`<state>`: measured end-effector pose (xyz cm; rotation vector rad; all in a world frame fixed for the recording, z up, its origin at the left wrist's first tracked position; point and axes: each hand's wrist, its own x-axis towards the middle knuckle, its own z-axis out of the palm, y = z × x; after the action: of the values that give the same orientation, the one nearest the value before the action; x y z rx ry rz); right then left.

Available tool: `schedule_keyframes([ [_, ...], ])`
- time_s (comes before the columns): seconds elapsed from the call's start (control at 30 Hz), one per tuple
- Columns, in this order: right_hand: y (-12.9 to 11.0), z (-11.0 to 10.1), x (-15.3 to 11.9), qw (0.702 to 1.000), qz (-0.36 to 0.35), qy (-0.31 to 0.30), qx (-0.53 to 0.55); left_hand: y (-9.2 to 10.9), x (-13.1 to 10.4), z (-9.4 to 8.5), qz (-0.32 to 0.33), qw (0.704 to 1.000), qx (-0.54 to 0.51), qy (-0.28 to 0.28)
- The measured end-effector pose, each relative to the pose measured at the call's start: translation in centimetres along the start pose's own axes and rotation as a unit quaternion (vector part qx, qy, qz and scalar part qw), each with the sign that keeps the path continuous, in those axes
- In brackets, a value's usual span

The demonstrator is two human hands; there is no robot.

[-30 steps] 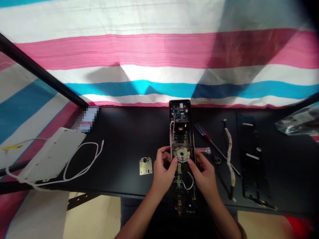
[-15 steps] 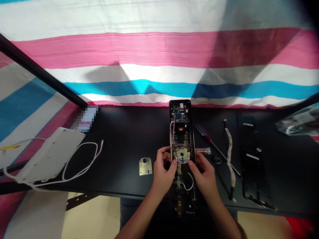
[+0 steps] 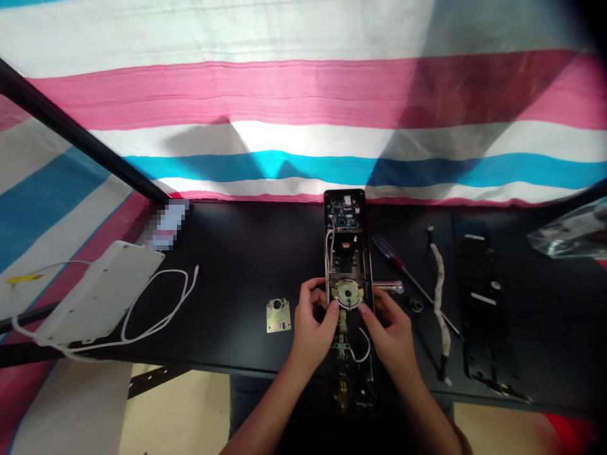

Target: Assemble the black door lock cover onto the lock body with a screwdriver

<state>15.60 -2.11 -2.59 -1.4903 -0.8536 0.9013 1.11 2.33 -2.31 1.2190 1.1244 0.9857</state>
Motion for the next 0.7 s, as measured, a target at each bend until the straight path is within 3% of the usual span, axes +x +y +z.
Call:
schedule_keyframes([
  [0.7,0.48,-0.18,-0.2,1.0,0.008,-0.013,-0.009,0.14,0.0,-0.02,0.008,1.0,-0.004,0.0],
])
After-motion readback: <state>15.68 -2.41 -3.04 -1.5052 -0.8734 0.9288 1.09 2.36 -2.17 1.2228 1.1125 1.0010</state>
